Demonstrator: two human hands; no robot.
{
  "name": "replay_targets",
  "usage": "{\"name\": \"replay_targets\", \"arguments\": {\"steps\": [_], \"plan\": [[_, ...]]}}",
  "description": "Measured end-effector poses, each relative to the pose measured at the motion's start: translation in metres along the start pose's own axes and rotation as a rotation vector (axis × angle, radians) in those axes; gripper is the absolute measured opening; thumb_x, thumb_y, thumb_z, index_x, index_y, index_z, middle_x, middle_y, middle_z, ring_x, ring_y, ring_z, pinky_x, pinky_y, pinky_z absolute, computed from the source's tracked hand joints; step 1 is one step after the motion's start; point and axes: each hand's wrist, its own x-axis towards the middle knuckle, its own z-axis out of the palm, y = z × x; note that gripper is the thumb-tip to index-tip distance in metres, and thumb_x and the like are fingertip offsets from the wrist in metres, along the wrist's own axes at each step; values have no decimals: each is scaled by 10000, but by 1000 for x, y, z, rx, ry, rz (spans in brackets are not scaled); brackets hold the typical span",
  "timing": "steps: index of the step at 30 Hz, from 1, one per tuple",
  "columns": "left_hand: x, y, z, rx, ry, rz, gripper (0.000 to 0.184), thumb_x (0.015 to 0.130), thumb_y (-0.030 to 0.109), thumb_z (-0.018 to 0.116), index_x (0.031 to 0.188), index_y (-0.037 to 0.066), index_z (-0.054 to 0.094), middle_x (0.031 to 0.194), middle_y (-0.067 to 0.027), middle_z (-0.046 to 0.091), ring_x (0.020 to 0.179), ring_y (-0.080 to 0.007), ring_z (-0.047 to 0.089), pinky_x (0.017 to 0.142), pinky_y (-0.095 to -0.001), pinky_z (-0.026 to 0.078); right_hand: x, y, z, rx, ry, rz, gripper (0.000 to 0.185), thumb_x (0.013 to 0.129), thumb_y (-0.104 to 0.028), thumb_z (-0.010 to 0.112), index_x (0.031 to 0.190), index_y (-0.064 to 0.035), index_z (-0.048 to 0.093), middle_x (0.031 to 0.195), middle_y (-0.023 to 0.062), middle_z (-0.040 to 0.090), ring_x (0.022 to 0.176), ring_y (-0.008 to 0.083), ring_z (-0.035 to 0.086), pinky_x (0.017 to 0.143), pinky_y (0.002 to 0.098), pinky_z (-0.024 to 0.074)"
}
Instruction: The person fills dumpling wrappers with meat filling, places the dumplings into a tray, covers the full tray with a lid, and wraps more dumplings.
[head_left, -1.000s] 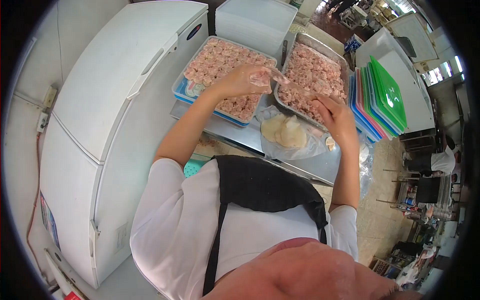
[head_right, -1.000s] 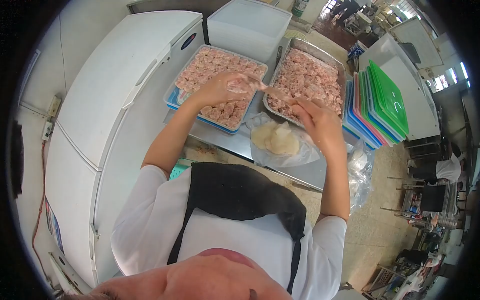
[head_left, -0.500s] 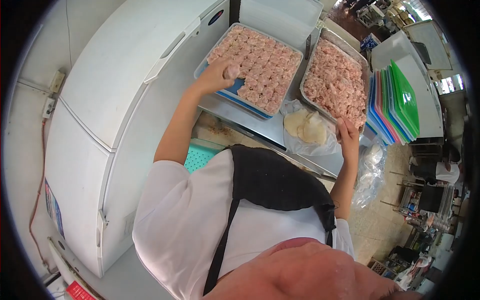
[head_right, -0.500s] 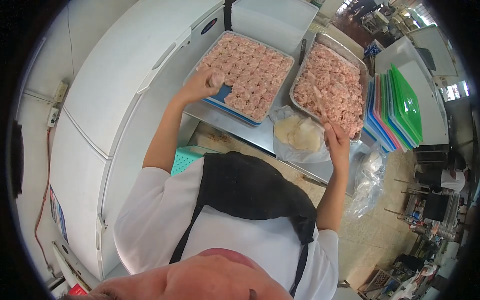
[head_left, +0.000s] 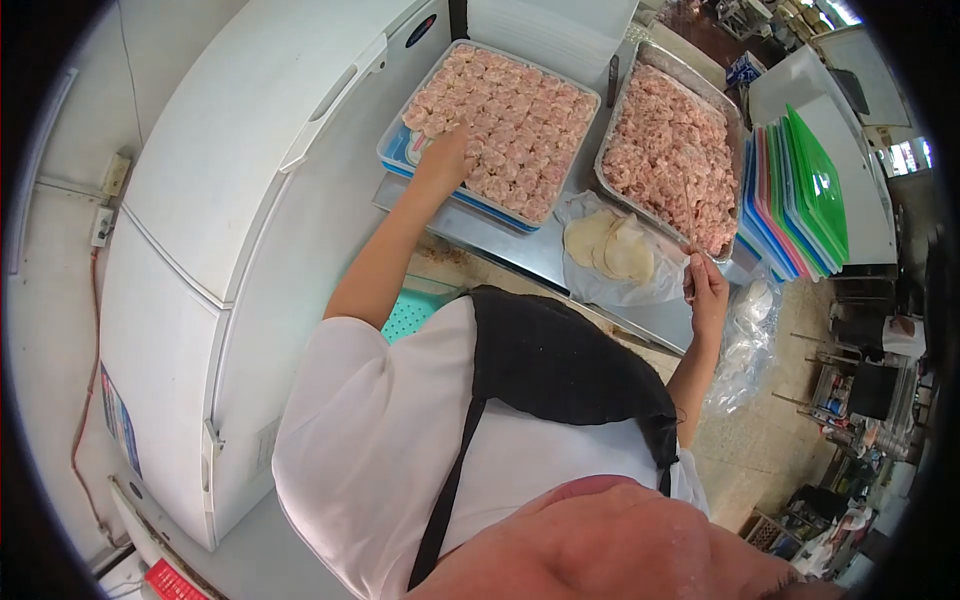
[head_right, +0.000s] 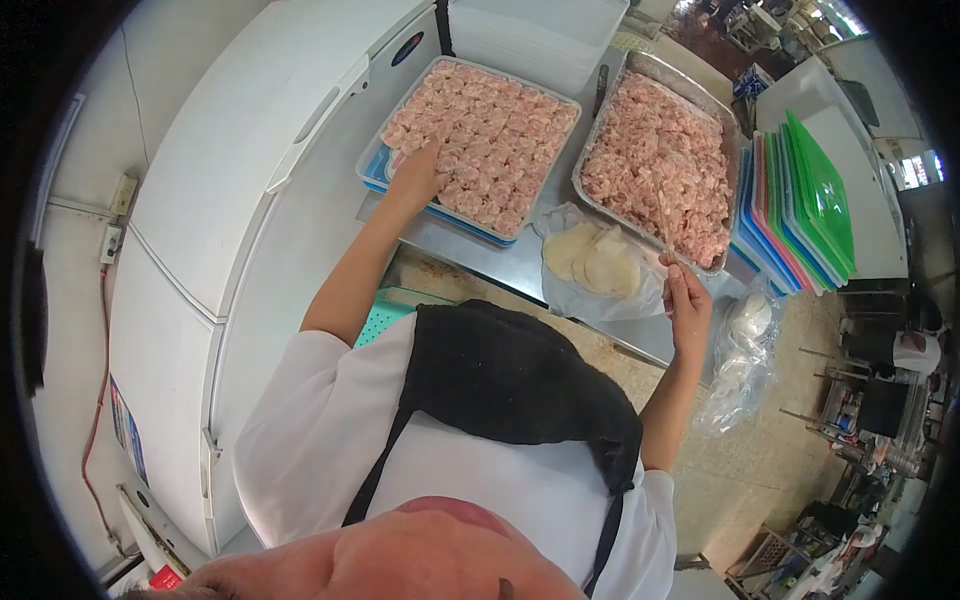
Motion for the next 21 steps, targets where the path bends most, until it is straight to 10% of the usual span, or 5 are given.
{"name": "replay_targets", "arguments": {"steps": [11, 14, 17, 21], "plan": [[-9, 3, -5, 100, 110, 20, 633, 727, 16, 599, 1327, -22, 401, 1085, -284, 582, 1025, -390, 584, 892, -451, 448, 21, 2, -36, -130, -155, -27, 264, 966, -253, 542, 1090, -50, 658, 616, -54, 446, 523, 12, 387, 474, 176, 297], [-2, 24, -5, 11, -1, -154, 565, 736, 15, 562, 1285, -19, 436, 1024, -271, 602, 933, -398, 614, 858, -449, 461, 46, 6, -75, -377, -186, -90, 242, 947, -257, 554, 1035, -57, 660, 606, 13, 530, 511, 104, 498, 492, 250, 382], [-8, 49, -14, 315, -25, -157, 518, 758, 55, 559, 1263, -12, 470, 1035, -247, 610, 929, -377, 614, 831, -453, 468, 79, 10, -130, -1133, -34, -617, 259, 905, -302, 586, 946, -64, 678, 657, 106, 601, 582, 259, 590, 549, 372, 451], [-16, 120, -1, 199, 137, 42, 422, 813, 150, 586, 1213, 26, 539, 1070, -213, 619, 971, -368, 595, 850, -446, 465, 97, -18, -170, -1281, -106, -559, 331, 863, -373, 601, 786, -59, 674, 711, 136, 616, 664, 341, 602, 605, 457, 464]]}}
